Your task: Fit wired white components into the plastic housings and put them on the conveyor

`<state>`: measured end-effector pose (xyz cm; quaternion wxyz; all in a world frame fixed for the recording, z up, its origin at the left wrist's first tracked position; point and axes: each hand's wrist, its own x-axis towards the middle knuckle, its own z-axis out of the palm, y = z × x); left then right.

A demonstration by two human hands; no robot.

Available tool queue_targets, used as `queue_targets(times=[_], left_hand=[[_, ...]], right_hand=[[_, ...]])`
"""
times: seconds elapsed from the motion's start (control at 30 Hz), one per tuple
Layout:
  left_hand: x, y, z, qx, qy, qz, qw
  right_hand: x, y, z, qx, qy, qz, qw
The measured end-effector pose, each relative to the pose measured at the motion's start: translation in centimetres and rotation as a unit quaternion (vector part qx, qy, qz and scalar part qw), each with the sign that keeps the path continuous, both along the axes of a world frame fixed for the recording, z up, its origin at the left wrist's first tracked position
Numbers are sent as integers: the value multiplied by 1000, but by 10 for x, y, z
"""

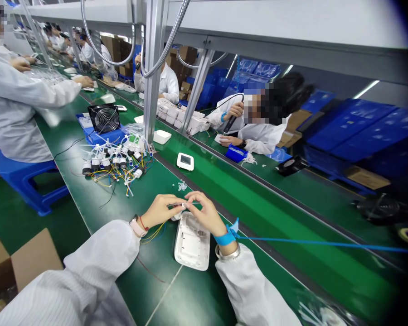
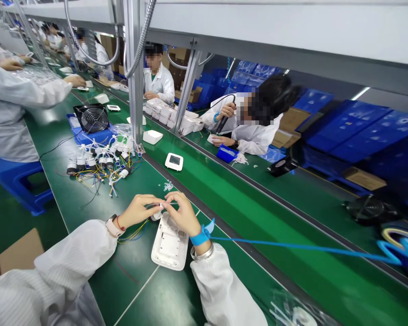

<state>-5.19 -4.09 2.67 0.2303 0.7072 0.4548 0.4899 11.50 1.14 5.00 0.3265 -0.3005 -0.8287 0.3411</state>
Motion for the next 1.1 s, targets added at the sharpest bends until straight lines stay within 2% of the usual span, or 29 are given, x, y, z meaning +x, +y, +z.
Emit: queue_targets(times=[0.13, 0.27, 0.33, 0.43, 0.53, 0.63, 0.77, 0.93, 1.1], left_hand=[[-1, 0, -1, -13, -32, -29, 999], [-3, 2, -5, -50, -85, -58, 993], [-4, 5, -9, -69, -128, -70, 987], [-5, 10, -13, -99, -186, -64, 975], [-7, 14, -16, -121, -200, -45, 971], [-9, 16, -15, -139, -201, -38, 969], [-9, 15, -15, -158, -202, -42, 966], [-11, 14, -16, -113, -152, -11, 982], [-11, 16, -20, -114, -160, 1, 980]], right_hand=[[1, 1, 0, -66, 12, 18, 998], [3, 3, -2, -145, 37, 63, 987], [9, 5, -3, -155, 56, 61, 984], [26, 7, -7, -102, 70, -14, 992], [46, 3, -19, -22, 28, -92, 995], [60, -4, -37, -3, -24, -100, 995], [63, -12, -56, -6, -53, -105, 993], [64, -10, -61, 10, -44, -124, 991], [70, -8, -63, 18, -42, -162, 986]])
